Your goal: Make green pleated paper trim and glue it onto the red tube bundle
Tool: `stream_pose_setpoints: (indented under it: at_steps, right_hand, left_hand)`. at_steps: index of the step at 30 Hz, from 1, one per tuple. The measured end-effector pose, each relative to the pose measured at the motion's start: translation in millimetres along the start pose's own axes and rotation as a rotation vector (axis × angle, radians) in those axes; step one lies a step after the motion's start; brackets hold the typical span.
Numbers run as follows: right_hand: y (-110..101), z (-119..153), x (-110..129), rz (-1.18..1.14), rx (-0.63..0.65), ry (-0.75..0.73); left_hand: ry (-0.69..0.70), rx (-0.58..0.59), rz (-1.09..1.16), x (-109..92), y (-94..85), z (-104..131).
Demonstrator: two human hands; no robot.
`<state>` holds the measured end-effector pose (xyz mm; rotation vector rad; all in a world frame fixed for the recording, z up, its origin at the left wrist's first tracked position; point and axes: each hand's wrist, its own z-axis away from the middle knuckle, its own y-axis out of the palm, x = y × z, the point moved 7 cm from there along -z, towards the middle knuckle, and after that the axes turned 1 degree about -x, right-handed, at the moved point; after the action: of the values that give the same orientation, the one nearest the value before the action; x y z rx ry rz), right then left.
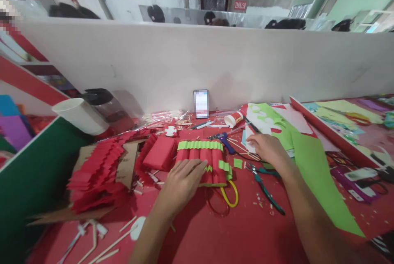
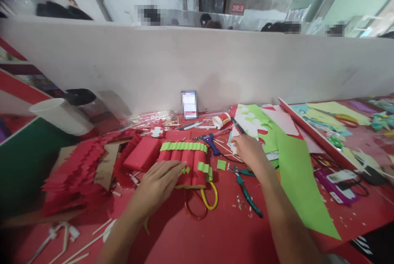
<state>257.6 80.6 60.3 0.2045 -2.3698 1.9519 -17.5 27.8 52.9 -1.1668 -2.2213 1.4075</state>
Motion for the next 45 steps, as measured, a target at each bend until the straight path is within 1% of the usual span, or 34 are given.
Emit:
stream_pose_setpoints:
  at_steps: [2, 4, 6, 7, 9, 11, 13, 15, 17, 20, 21, 23, 24, 26, 28, 31, 33, 37, 39, 41, 45]
  right_hand:
    - [-5, 6, 6, -0.082, 0.007, -0.025]
    - [-7, 14, 25, -0.246, 0.058, -0.102]
    - [-5, 27, 50, -0.423, 0.177, -0.215]
    - [-3, 33, 59, -0.481, 0.241, -0.246]
    - [1, 46, 70, -0.556, 0.309, -0.266]
    - [3, 55, 70, -0.573, 0.315, -0.243]
    - [7, 63, 65, -0.543, 0.317, -0.228]
    - [12, 70, 62, -0.510, 0.315, -0.235]
    - [16, 74, 61, -0.496, 0.315, -0.236]
    - [17, 79, 57, -0.499, 0.319, -0.215]
    - [16, 79, 56, -0.504, 0.323, -0.210]
    - [11, 80, 51, -0.516, 0.336, -0.202]
    - [8, 81, 48, -0.526, 0.341, -0.199]
    - [-1, 81, 43, -0.558, 0.341, -0.207]
    - [-10, 80, 39, -0.612, 0.345, -0.215]
    - [-22, 78, 37, -0.690, 0.350, -0.229]
    - [-29, 75, 40, -0.733, 0.330, -0.252]
    - [-38, 63, 56, -0.851, 0.270, -0.292]
    - [-37, 56, 71, -0.943, 0.248, -0.330]
    - [-33, 49, 89, -0.999, 0.229, -0.372]
    - [-11, 39, 120, -1.058, 0.270, -0.390]
  left_hand:
    - [-0.036, -0.030, 0.014, 2, -4.2, -1]
    - [-0.069, -0.063, 0.031, 4, -8.2, 0]
    - [-0.091, -0.089, 0.069, 7, -11.0, 1]
    - [-0.099, -0.094, 0.100, 8, -11.8, 2]
    - [-0.123, -0.085, 0.152, 12, -12.7, 3]
    - [-0.165, -0.061, 0.181, 17, -14.7, 4]
    - [-0.212, -0.075, 0.196, 22, -22.5, 5]
    - [-0.271, -0.153, 0.195, 30, -36.9, 7]
    - [-0.373, -0.283, 0.173, 43, -55.2, 13]
    - [-0.575, -0.501, 0.169, 70, -79.8, 32]
    - [-0.621, -0.543, 0.189, 78, -84.5, 38]
    - [-0.697, -0.619, 0.231, 92, -91.7, 51]
    - [-0.732, -0.638, 0.239, 98, -93.8, 56]
    - [-0.786, -0.666, 0.242, 106, -96.9, 63]
    - [-0.813, -0.668, 0.234, 108, -98.1, 67]
    - [-0.803, -0.646, 0.201, 107, -97.8, 65]
    - [-0.776, -0.633, 0.177, 104, -96.6, 62]
    - [-0.690, -0.602, 0.213, 93, -88.2, 48]
    - [-0.642, -0.561, 0.209, 81, -80.9, 37]
    - [-0.585, -0.465, 0.230, 65, -68.0, 22]
    - [-0.418, -0.290, 0.308, 25, -38.0, -4]
